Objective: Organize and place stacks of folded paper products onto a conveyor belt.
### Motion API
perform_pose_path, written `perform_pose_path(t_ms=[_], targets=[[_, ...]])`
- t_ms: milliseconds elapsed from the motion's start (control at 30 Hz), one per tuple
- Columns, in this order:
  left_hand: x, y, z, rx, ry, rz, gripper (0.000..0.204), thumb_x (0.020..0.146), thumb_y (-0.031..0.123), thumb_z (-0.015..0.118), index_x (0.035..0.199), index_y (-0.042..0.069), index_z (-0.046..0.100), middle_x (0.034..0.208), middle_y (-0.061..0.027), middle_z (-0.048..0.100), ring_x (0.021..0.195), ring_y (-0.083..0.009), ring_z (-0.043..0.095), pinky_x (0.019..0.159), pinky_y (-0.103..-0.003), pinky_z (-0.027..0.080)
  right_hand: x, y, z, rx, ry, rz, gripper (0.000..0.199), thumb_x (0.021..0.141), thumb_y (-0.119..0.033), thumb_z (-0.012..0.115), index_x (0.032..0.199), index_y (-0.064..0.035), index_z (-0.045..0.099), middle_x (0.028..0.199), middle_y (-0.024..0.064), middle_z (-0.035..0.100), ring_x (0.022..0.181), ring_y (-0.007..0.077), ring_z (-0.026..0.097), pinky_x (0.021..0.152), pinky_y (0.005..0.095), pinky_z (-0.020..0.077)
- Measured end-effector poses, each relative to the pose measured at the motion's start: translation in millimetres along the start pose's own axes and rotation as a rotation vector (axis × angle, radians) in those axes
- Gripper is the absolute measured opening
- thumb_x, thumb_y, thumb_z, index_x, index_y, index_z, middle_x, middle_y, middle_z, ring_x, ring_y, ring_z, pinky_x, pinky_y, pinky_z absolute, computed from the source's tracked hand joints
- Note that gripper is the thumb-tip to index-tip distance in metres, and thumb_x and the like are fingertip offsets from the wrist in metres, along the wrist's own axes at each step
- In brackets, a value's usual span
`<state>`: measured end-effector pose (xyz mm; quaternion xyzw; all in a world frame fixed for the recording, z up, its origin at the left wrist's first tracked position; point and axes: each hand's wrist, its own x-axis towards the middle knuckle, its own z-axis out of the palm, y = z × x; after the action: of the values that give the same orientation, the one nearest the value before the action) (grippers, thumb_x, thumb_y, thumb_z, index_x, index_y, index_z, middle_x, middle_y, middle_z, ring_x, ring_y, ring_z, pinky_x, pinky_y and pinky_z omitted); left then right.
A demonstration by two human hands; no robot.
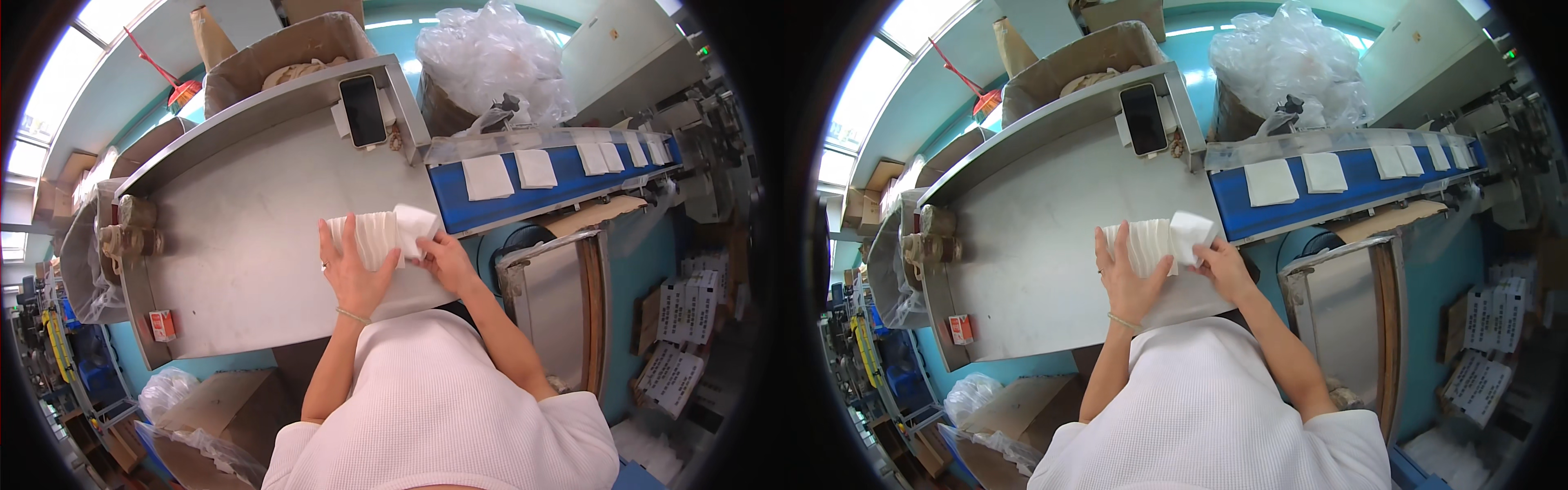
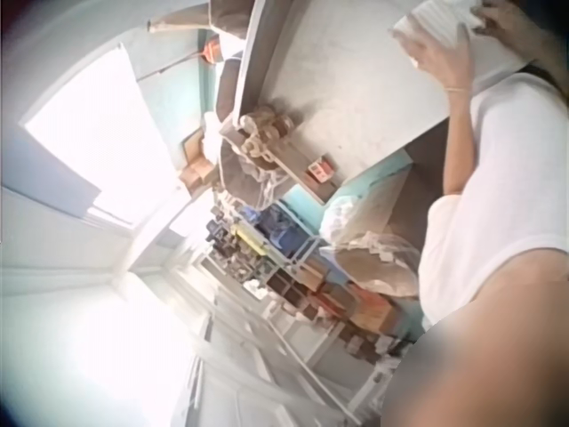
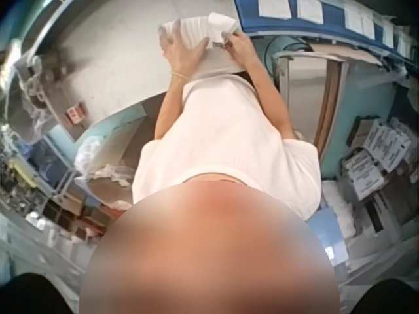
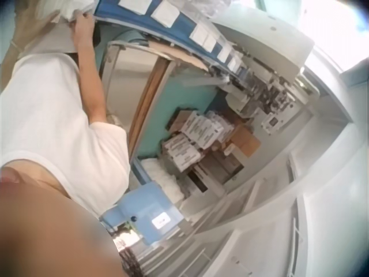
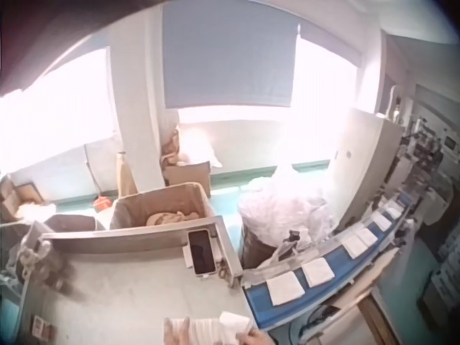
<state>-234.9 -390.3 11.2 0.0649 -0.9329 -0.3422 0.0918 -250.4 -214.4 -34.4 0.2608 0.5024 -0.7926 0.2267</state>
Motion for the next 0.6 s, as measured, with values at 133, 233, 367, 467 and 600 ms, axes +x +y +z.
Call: perform_pose_path(t_ms=[133, 233, 367, 467, 600], targets=[[-0.9, -13.4, 9.2, -0.116, -0.028, 0.08, 0.084, 0.07, 0.039, 0.081, 0.141, 0.012, 0.043, 0.151, -0.0303, 0.02, 0.136, -0.0467, 0.029, 0.103, -0.053, 0.034, 9.4, -10.8, 3.0, -0.008, 0.014, -0.04, 0.045, 0.095, -0.04, 0.059, 0.118, -0.0017, 0.055, 0.104, 0.0103, 0.063, 0.091, 0.0145, 0.061, 0.078, 0.0261, 0.0492], [-3.9, -5.2, 12.9, -0.14, -0.052, 0.098, 0.084, 0.071, 0.038, 0.081, 0.142, 0.014, 0.042, 0.151, -0.0301, 0.019, 0.136, -0.0466, 0.028, 0.102, -0.055, 0.035, 0.2, -3.2, 24.5, -0.523, -0.043, -0.412, 0.046, 0.093, -0.041, 0.062, 0.115, -0.0008, 0.06, 0.095, 0.0042, 0.063, 0.083, 0.0088, 0.055, 0.072, 0.022, 0.0443], [-4.7, 10.5, 0.7, 0.007, -0.045, -0.008, 0.084, 0.072, 0.038, 0.08, 0.143, 0.015, 0.041, 0.152, -0.0297, 0.016, 0.137, -0.0461, 0.026, 0.101, -0.056, 0.035, 5.3, 4.3, 14.3, -0.145, -0.193, -0.118, 0.043, 0.092, -0.039, 0.064, 0.114, -0.0025, 0.061, 0.095, 0.002, 0.063, 0.083, 0.0087, 0.056, 0.072, 0.0221, 0.0449], [-1.5, -3.6, -2.3, 0.059, -0.036, -0.049, 0.084, 0.072, 0.035, 0.079, 0.144, 0.017, 0.039, 0.153, -0.0288, 0.014, 0.138, -0.0455, 0.025, 0.1, -0.058, 0.035, 1.6, 1.2, 6.0, -0.211, -0.276, 0.128, 0.037, 0.094, -0.034, 0.062, 0.115, -0.0041, 0.062, 0.096, 0.0014, 0.063, 0.079, 0.0092, 0.056, 0.07, 0.0226, 0.0456], [2.6, -12.2, -5.8, 0.016, 0.004, -0.043, 0.083, 0.073, 0.031, 0.078, 0.144, 0.016, 0.039, 0.153, -0.0292, 0.015, 0.139, -0.0456, 0.023, 0.105, -0.056, 0.031, 11.9, 1.0, 8.0, -0.146, -0.112, -0.013, 0.029, 0.097, -0.023, 0.056, 0.116, -0.0011, 0.06, 0.098, 0.0045, 0.064, 0.084, 0.0134, 0.062, 0.074, 0.0249, 0.0504]])
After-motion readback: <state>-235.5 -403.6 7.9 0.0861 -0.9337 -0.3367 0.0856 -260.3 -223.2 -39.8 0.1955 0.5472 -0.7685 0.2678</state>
